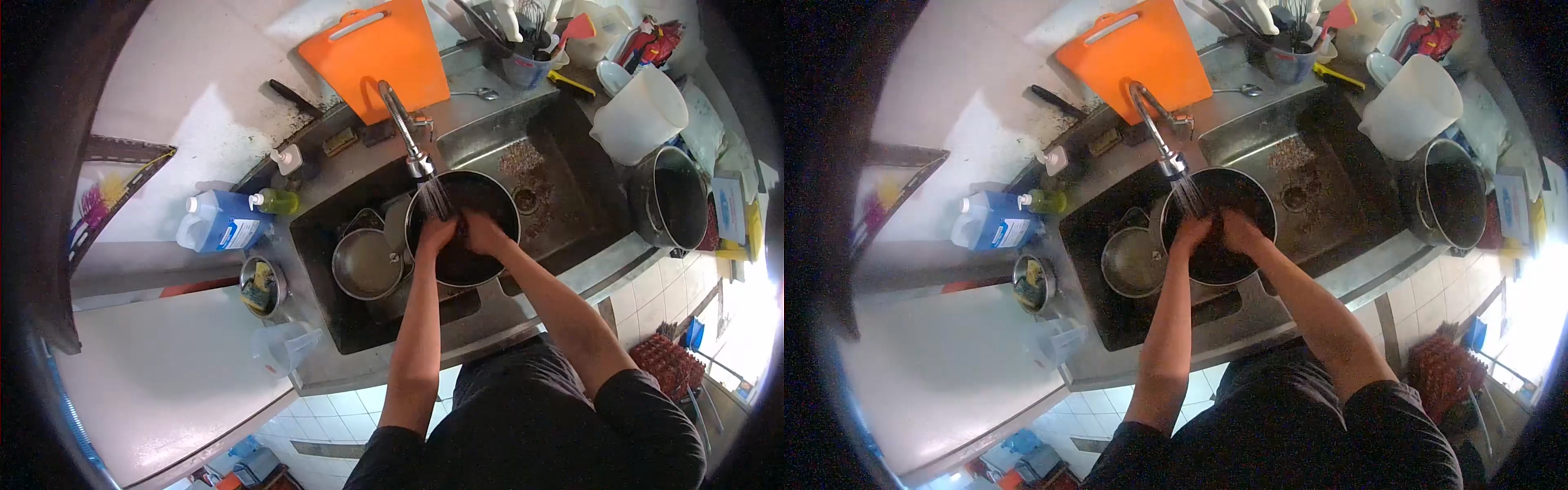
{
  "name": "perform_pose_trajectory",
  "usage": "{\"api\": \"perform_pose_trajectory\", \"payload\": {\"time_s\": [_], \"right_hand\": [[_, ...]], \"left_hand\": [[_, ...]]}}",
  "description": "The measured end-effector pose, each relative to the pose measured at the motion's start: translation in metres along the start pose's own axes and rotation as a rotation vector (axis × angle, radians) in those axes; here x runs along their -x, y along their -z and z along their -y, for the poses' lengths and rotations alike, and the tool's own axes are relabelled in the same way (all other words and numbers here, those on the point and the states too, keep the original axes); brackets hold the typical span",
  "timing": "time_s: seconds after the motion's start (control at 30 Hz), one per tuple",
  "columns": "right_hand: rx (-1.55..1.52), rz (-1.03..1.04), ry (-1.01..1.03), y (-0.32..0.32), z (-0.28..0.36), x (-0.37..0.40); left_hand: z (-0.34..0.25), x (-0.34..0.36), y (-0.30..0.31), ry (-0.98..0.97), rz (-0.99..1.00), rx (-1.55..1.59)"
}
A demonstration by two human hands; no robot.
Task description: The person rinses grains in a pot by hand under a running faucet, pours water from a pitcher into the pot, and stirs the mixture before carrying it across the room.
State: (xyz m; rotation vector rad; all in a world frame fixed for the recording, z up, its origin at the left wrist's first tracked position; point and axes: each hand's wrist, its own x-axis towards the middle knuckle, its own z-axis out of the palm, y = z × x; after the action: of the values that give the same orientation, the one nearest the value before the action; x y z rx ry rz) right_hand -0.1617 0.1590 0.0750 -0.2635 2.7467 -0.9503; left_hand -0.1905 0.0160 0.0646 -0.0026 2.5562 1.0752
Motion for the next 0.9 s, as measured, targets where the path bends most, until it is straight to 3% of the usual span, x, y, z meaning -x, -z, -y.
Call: {"api": "perform_pose_trajectory", "payload": {"time_s": [0.03,0.07,0.1,0.13,0.17,0.2,0.23,0.3,0.37,0.43,0.47,0.53,0.6,0.67,0.7,0.73,0.77,0.8,0.83,0.87,0.9], "right_hand": [[0.000,-0.003,0.003,0.017,0.010,0.001],[-0.289,0.098,-0.044,0.034,0.018,0.006],[-0.579,0.203,-0.094,0.047,0.027,0.010],[-0.583,0.208,-0.098,0.047,0.030,0.014],[-0.791,0.170,-0.110,0.047,0.034,0.017],[-0.995,0.128,-0.121,0.046,0.036,0.019],[-0.990,0.129,-0.119,0.045,0.040,0.018],[-0.928,-0.068,-0.185,0.037,0.050,0.015],[-0.935,-0.130,-0.212,0.027,0.044,0.007],[-0.945,-0.188,-0.239,0.017,0.042,0.004],[-0.950,-0.243,-0.200,0.011,0.044,0.007],[-0.951,-0.299,-0.165,0.013,0.056,0.016],[-0.807,-0.338,0.028,0.024,0.070,0.024],[-0.809,-0.260,-0.033,0.021,0.051,0.008],[-0.868,-0.165,-0.131,0.025,0.048,0.002],[-0.923,-0.069,-0.226,0.027,0.048,-0.001],[-0.968,-0.072,-0.085,0.025,0.049,0.006],[-0.965,-0.076,-0.084,0.031,0.055,0.015],[-0.870,-0.034,-0.040,0.038,0.060,0.026],[-0.776,0.006,0.000,0.043,0.063,0.033],[-0.661,0.148,-0.051,0.047,0.058,0.035]], "left_hand": [[-0.003,0.003,0.004,0.010,-0.115,0.319],[-0.006,0.004,0.008,0.012,-0.116,0.316],[-0.023,0.011,0.020,0.219,-0.009,0.705],[-0.029,0.016,0.025,0.433,0.102,1.092],[-0.029,0.018,0.024,0.439,0.101,1.094],[-0.027,0.017,0.019,0.374,0.097,1.307],[-0.026,0.015,0.014,0.299,0.092,1.519],[-0.026,0.015,0.004,0.321,0.066,1.577],[-0.033,0.015,-0.012,0.342,0.045,1.626],[-0.058,0.022,-0.019,0.367,-0.196,1.581],[-0.057,0.021,-0.015,0.368,-0.193,1.576],[-0.034,0.007,-0.009,0.299,-0.004,1.652],[-0.019,-0.001,-0.011,0.186,0.058,1.655],[-0.018,0.000,-0.023,0.025,0.089,1.750],[-0.034,0.008,-0.032,0.285,-0.114,1.609],[-0.032,0.009,-0.027,0.282,-0.113,1.604],[-0.032,0.009,-0.018,0.180,-0.047,1.586],[-0.029,0.006,-0.012,0.078,0.018,1.570],[-0.027,0.000,-0.005,0.069,0.171,1.632],[-0.024,-0.003,0.002,0.072,0.176,1.634],[-0.021,-0.008,0.008,0.094,0.110,1.246]]}}
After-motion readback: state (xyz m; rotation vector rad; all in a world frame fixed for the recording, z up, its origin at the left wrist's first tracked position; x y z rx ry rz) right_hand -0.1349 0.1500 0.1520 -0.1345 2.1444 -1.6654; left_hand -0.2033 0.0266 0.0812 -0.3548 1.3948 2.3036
